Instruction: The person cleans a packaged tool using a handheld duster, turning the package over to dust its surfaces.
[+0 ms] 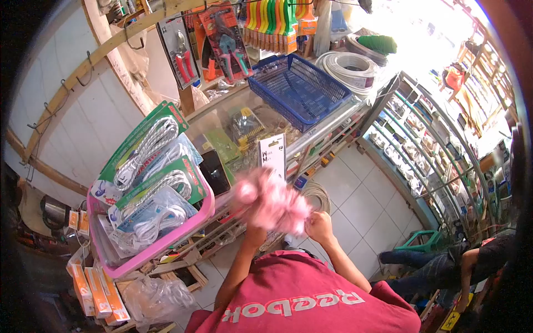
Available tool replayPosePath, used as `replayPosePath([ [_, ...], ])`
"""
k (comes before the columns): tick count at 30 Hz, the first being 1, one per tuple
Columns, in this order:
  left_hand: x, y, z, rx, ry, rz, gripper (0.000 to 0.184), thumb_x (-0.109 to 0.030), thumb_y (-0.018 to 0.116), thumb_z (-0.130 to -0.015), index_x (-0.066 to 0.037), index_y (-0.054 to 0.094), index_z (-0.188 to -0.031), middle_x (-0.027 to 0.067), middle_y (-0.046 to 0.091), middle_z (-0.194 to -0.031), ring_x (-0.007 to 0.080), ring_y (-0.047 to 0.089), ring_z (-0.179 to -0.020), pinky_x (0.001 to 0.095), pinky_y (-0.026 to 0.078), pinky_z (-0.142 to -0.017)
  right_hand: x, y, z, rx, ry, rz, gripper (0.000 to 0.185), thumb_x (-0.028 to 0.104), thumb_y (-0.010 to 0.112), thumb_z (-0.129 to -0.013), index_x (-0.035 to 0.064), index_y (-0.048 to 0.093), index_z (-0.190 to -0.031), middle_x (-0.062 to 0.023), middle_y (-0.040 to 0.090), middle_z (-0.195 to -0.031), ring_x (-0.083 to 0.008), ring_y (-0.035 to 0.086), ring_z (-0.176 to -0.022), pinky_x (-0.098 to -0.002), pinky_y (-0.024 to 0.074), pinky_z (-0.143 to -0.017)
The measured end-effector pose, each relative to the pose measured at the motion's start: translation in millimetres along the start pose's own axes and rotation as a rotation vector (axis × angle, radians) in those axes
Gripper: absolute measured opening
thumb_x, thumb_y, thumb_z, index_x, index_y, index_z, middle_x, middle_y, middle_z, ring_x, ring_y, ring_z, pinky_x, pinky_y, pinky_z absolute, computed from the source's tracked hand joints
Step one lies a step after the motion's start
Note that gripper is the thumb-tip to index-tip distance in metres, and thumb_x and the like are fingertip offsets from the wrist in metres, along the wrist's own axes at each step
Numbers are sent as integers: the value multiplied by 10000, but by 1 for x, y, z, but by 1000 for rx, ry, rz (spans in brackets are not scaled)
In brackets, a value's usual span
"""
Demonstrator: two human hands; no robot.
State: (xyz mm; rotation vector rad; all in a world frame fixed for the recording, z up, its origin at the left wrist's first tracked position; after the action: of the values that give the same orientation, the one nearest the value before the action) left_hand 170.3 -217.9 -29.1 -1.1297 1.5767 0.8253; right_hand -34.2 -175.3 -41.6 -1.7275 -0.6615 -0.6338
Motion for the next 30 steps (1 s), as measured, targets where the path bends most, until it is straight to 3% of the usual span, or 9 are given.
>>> replayPosePath([
  [2,5,-5,1,-29,132,-352,577,-365,388,-984,41,318,-1389,146,456,-1346,198,395,-1257,322,290,-1042,-12,6,-2,-46,147,-47,117,94,579,-699,3,577,-624,-213,561,-628,-385,559,-575,-416,441,-543],
  [3,-40,-1,-11,-56,-52,121,575,-364,383,-986,40,316,-1389,140,464,-1338,194,398,-1253,320,294,-1039,-20,11,-3,-68,222,-69,125,96,583,-694,4,569,-611,-213,553,-612,-383,557,-567,-416,440,-542],
  [8,-33,-2,-2,-3,-73,-41,635,-410,374,-979,41,261,-1412,152,437,-1367,201,398,-1252,327,286,-1043,-38,23,5,194,21,29,146,127,618,-763,-14,652,-780,-170,637,-681,-210,617,-623,-362,475,-617],
  [11,-25,-4,3,-14,-6,-27,634,-428,352,-980,33,269,-1407,162,455,-1344,217,422,-1232,338,301,-1033,-39,22,1,152,292,-100,145,128,628,-751,-6,659,-796,-176,638,-688,-231,623,-627,-362,479,-620],
  [16,47,-11,31,55,125,-392,547,-326,368,-987,49,315,-1382,187,406,-1389,239,411,-1256,341,294,-1041,-27,6,2,251,41,-8,166,135,621,-746,-30,628,-722,-213,585,-615,-314,601,-567,-393,479,-581],
  [19,16,-10,20,-50,82,-160,519,-324,349,-994,28,336,-1376,153,464,-1327,239,457,-1186,341,318,-1024,-43,2,-4,102,193,-20,180,155,631,-728,-21,617,-698,-215,567,-601,-330,589,-550,-387,476,-560],
  [22,-39,-4,3,-15,30,386,486,-310,350,-996,21,388,-1350,113,479,-1302,209,462,-1162,341,335,-1008,-25,-19,-3,173,39,72,144,134,604,-699,3,598,-638,-212,552,-587,-364,580,-562,-428,470,-551],
  [26,34,-11,27,26,16,50,520,-331,340,-993,26,349,-1371,119,477,-1307,181,458,-1155,312,337,-991,-36,-21,-13,86,36,31,109,131,594,-678,34,598,-627,-198,569,-613,-366,569,-559,-431,467,-557],
  [30,-38,-5,8,100,-84,192,525,-304,340,-991,8,293,-1411,154,476,-1306,188,434,-1188,310,312,-1013,-16,-33,-14,168,56,33,144,164,590,-700,31,611,-649,-199,574,-620,-376,566,-567,-433,466,-558],
])
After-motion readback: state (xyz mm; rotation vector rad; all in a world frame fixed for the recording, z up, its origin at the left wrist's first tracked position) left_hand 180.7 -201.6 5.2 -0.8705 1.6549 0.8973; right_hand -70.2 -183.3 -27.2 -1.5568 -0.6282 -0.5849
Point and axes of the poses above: each hand's wrist, its own z-axis away from the middle knuckle, its own y-axis out of the palm, x = y × z, the point moved 2 cm from there along -z, towards the middle knuckle
